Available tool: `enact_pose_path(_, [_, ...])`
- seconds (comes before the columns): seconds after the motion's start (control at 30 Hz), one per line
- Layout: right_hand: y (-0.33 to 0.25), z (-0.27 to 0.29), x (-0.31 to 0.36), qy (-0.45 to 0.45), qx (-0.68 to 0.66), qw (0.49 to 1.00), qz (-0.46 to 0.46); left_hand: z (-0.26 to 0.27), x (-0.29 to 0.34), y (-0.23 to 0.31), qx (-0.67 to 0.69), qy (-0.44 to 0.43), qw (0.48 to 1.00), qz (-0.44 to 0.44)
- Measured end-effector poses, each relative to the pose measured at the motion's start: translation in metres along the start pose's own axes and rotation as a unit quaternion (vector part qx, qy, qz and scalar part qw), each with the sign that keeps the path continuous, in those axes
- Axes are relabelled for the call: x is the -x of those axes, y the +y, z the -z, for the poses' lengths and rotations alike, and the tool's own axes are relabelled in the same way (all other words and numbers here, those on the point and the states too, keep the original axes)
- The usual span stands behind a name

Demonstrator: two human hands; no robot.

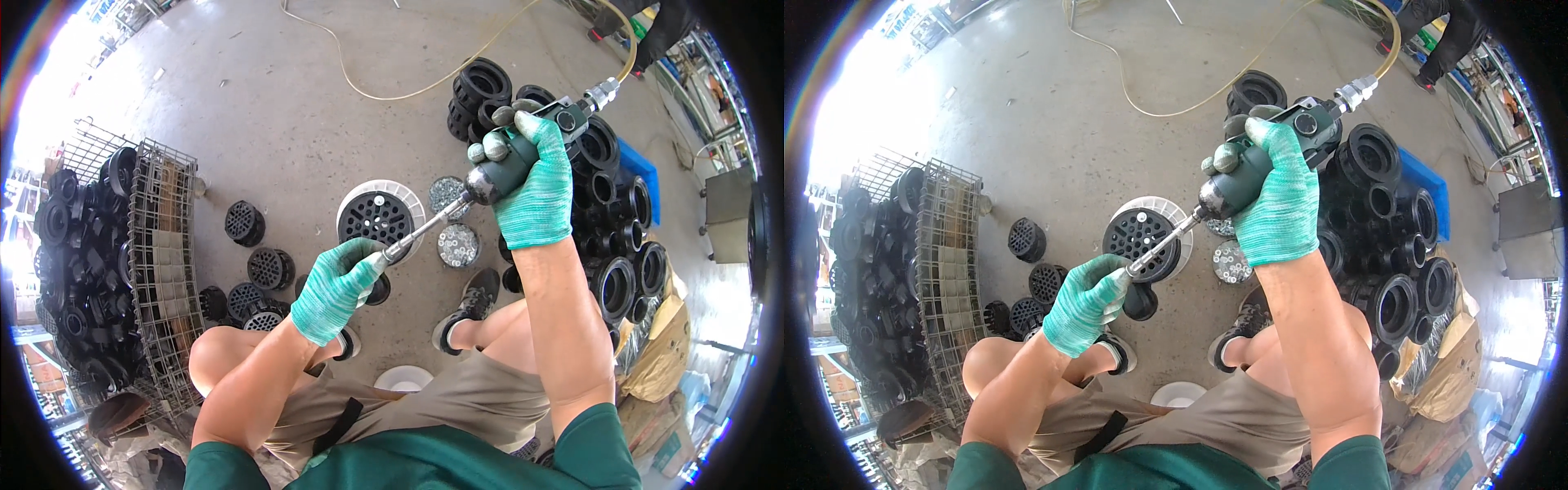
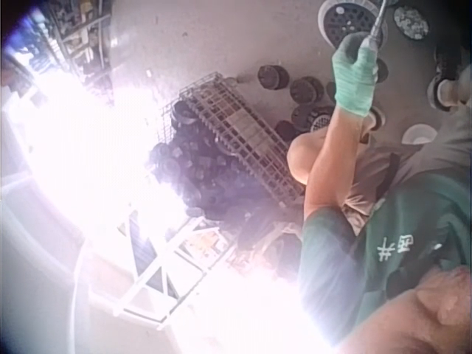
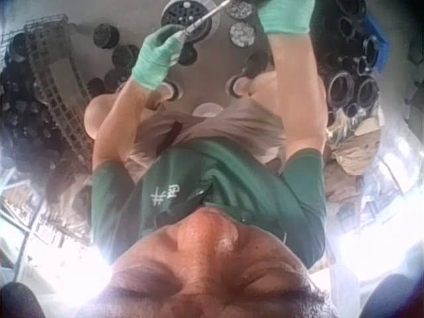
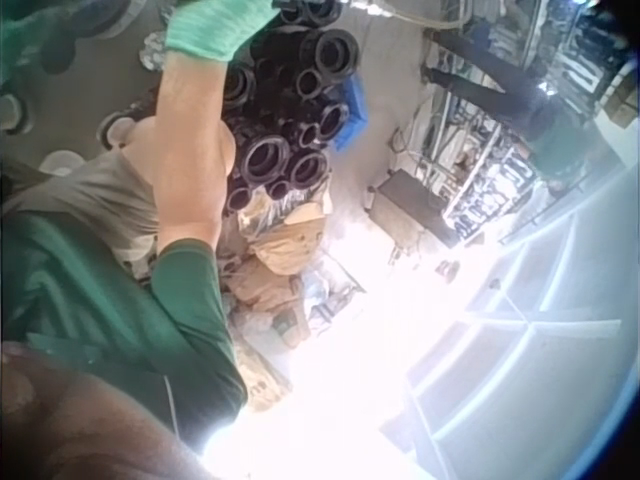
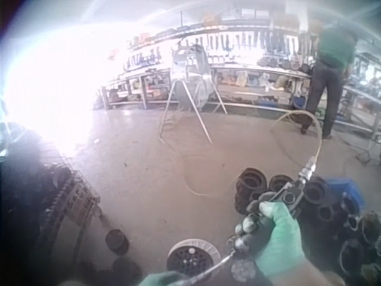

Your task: The person places a black circular component onto a white base, takes a metal fastener from a container, and uses a pneumatic tool to secure it into the component.

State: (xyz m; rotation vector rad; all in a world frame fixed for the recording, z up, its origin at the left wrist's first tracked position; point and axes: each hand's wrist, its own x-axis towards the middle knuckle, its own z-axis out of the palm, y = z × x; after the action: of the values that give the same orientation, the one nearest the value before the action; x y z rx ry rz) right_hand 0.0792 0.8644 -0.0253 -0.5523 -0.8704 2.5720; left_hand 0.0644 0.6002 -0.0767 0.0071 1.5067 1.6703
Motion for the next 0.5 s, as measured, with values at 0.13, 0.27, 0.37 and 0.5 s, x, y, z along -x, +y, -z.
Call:
enact_pose_path(0.13, [0.0, 0.002, 0.0, 0.001, -0.004, 1.0, -0.005, 0.0, 0.0, -0.002, -0.041, 0.013, 0.999, -0.024])
enact_pose_path(0.27, [0.004, 0.004, -0.001, -0.001, 0.001, 0.999, -0.032, -0.004, -0.002, -0.009, -0.126, 0.064, 0.984, -0.104])
enact_pose_path(0.37, [0.008, -0.001, -0.002, 0.033, -0.026, 0.999, -0.017, -0.003, -0.002, -0.008, -0.074, 0.088, 0.989, -0.091])
enact_pose_path(0.5, [0.016, -0.002, -0.006, 0.035, -0.036, 0.998, 0.041, 0.002, -0.007, -0.008, 0.082, 0.048, 0.995, -0.021])
